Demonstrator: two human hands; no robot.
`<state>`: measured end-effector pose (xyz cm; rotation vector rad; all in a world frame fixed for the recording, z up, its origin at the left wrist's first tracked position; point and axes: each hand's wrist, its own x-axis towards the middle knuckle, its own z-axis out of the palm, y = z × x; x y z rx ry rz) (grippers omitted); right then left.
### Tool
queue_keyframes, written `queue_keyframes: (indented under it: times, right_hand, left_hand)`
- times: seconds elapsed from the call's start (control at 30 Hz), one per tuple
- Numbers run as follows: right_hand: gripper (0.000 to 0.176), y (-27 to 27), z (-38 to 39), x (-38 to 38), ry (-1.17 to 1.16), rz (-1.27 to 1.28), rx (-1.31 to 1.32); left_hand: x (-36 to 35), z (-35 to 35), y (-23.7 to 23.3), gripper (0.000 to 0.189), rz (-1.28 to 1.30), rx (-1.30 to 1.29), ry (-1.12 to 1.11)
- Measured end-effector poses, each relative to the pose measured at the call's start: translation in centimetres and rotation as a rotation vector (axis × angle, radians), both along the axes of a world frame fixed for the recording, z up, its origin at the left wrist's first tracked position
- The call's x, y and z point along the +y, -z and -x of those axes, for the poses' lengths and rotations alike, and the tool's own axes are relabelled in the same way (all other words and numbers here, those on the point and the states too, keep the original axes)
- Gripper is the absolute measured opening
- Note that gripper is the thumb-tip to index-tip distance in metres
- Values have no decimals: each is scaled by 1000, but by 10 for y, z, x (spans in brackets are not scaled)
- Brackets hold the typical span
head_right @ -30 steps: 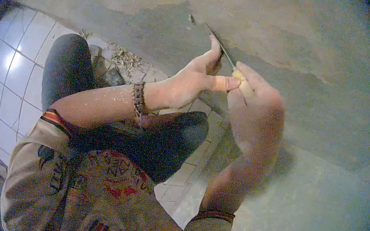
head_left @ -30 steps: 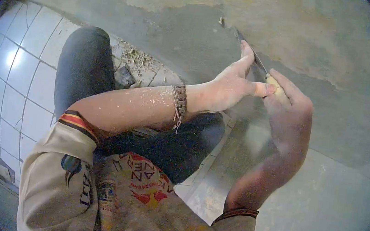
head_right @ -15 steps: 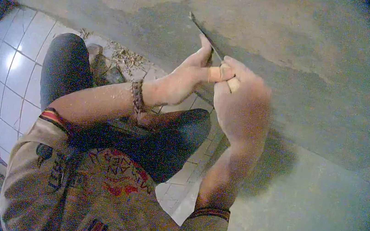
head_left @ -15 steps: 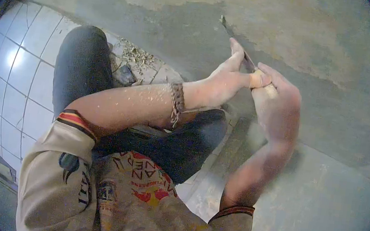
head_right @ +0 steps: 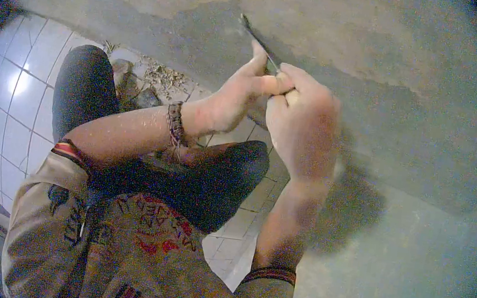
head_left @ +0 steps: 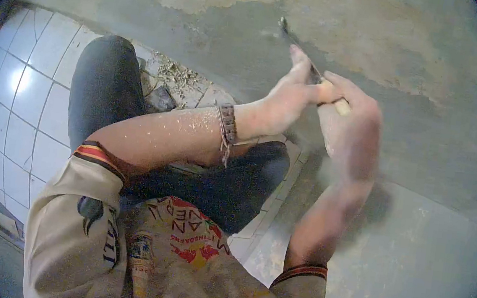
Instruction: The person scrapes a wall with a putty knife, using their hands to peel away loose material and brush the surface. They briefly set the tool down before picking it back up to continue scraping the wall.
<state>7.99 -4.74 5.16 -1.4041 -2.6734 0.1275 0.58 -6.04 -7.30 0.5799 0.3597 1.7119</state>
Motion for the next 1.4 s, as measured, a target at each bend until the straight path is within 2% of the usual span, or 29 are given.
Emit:
queue_keyframes:
  times: [0.03, 0.07, 0.13, 0.2, 0.27, 0.33, 0.4, 0.43, 0.5, 0.6, 0.67, 0.73, 0.77, 0.8, 0.87, 0.9, 0.93, 1.0, 1.03, 1.07, 1.13, 1.2, 1.27, 1.33, 1.4]
  right_hand:
    - [33, 4, 2, 6, -111, 0, 2]
    - [33, 1, 2, 1, -121, 0, 2]
    - [37, -10, 1, -13, 47, 2, -109]
    - [36, -7, 17, -13, 72, -22, -118]
    - [36, -3, 14, -13, 129, -43, -143]
    - [36, 2, 8, -6, 24, 31, -41]
    - [36, -5, 0, -16, 77, 12, -17]
    - [35, -6, 0, -19, 131, 1, -2]
    - [35, 8, 11, -6, 65, -18, -25]
    - [35, 11, 4, -3, 21, -7, -23]
    - [34, 7, 1, -7, 11, 41, -8]
    - [34, 0, 4, -13, 83, -72, -16]
    - [34, 8, 6, -9, 93, -65, -18]
    - [32, 20, 8, 0, 60, -23, -12]
    - [31, 20, 6, 4, 17, 5, 2]
    - [32, 14, 2, -1, 30, 41, 33]
    - [35, 11, 1, -4, 40, 84, 62]
    - [35, 4, 8, -8, 58, 41, 74]
    - [35, 2, 7, -10, 104, -12, 88]
    - [35, 4, 5, -11, 126, -11, 85]
    - [34, 7, 3, -7, 15, 2, 94]
    - [34, 1, -6, -7, 29, 31, 90]
    - [34, 3, -5, 1, 10, 59, 98]
    - [37, 14, -7, 7, -90, 51, 152]
    - [40, 22, -7, 10, -14, 141, 227]
  left_hand:
    - [1, 3, 5, 95, 15, -138, 93]
    - [2, -1, 8, 95, 14, -137, 82]
    - [1, -8, 6, 87, 27, 172, -114]
    - [3, -7, 7, 83, 19, 167, -135]
    - [7, 1, 11, 79, -17, -47, 40]
    - [1, -2, 8, 78, -17, -71, 90]
    - [3, -9, 8, 69, 15, 172, -158]
    - [2, -3, 7, 69, 19, 171, -167]
    - [-2, 5, 0, 73, 109, -4, 89]
    - [2, 5, 14, 76, 34, -67, 88]
    - [3, -3, 11, 76, 9, -3, 6]
    - [3, -6, 1, 77, 29, 243, -220]
    - [1, 0, 6, 82, 96, 118, -31]
    - [0, 2, 13, 82, 97, 118, -11]
    - [6, 7, 22, 112, -38, -126, 108]
    - [4, 5, 20, 115, 45, -75, 119]
    - [9, -3, 22, 115, 48, -77, 103]
    - [16, -11, 18, 92, -22, 531, -400]
    - [14, -8, 14, 98, -39, 342, -334]
    - [8, -6, 13, 98, -40, 339, -312]
    - [2, 2, 14, 117, 45, 156, -33]
    - [5, -4, 17, 118, -9, 161, -77]
    - [9, -4, 15, 106, -8, 567, -287]
    - [8, -4, 14, 106, 56, 536, -279]
    - [10, 5, 22, 105, 126, 333, -187]
